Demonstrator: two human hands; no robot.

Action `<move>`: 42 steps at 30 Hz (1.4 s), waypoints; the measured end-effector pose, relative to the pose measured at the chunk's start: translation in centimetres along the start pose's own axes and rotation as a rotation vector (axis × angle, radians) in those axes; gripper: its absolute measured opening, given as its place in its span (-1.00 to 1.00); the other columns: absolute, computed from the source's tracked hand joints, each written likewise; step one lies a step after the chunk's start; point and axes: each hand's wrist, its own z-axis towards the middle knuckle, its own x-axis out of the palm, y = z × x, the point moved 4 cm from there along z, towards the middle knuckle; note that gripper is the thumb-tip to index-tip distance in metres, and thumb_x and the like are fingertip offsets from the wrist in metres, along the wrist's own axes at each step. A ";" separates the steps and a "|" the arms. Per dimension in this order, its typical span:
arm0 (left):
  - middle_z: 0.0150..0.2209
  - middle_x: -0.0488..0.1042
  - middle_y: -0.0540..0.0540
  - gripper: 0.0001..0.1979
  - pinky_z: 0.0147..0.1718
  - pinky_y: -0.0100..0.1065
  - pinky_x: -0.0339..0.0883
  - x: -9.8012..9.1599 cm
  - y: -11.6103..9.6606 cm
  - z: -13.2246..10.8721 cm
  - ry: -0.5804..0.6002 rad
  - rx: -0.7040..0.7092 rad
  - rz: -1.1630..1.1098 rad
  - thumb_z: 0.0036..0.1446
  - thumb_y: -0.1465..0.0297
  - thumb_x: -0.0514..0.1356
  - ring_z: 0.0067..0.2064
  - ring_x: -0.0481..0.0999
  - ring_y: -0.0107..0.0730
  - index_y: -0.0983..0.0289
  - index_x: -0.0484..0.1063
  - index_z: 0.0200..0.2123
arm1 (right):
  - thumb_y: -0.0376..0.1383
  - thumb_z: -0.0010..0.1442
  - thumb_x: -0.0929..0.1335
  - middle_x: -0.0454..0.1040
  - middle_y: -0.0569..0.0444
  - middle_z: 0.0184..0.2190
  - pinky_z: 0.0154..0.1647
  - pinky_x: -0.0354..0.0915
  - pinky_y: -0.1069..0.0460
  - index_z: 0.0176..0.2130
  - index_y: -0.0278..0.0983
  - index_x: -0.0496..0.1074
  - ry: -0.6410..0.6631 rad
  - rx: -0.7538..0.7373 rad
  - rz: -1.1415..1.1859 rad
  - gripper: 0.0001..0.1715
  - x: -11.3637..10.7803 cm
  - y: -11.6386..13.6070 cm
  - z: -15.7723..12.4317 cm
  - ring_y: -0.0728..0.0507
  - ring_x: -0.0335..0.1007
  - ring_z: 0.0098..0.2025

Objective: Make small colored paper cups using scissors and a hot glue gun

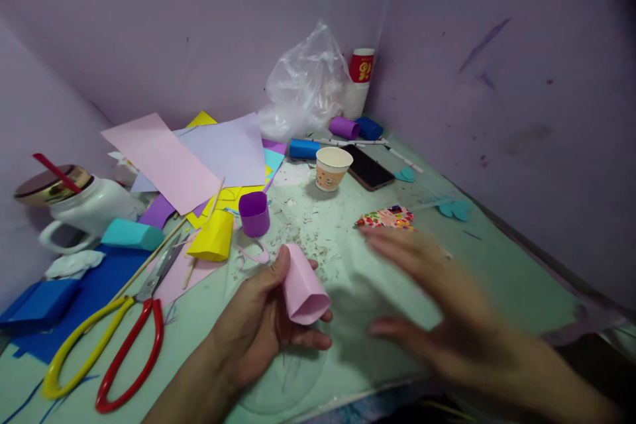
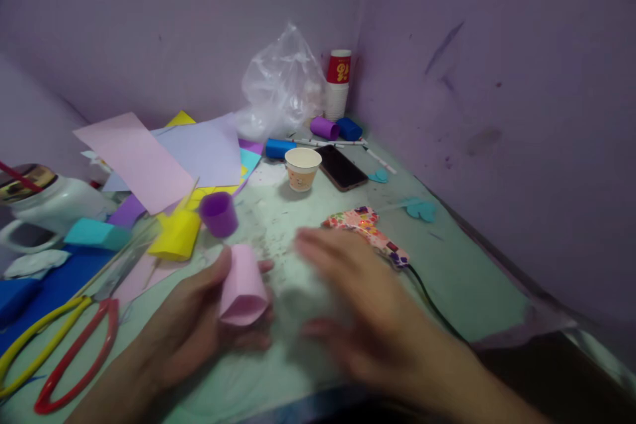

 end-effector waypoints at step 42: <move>-0.48 0.46 0.08 -0.40 -0.68 -0.40 0.40 -0.3 2.0 0.8 0.164 -0.084 0.089 -0.05 -0.12 0.16 -0.62 0.46 -0.44 0.35 0.41 -0.28 | -0.40 0.03 0.37 0.54 -0.04 -0.19 -0.37 0.39 -0.06 -0.14 -0.30 0.43 -0.077 -0.449 -0.161 -0.68 3.6 2.1 2.7 -0.15 0.37 -0.32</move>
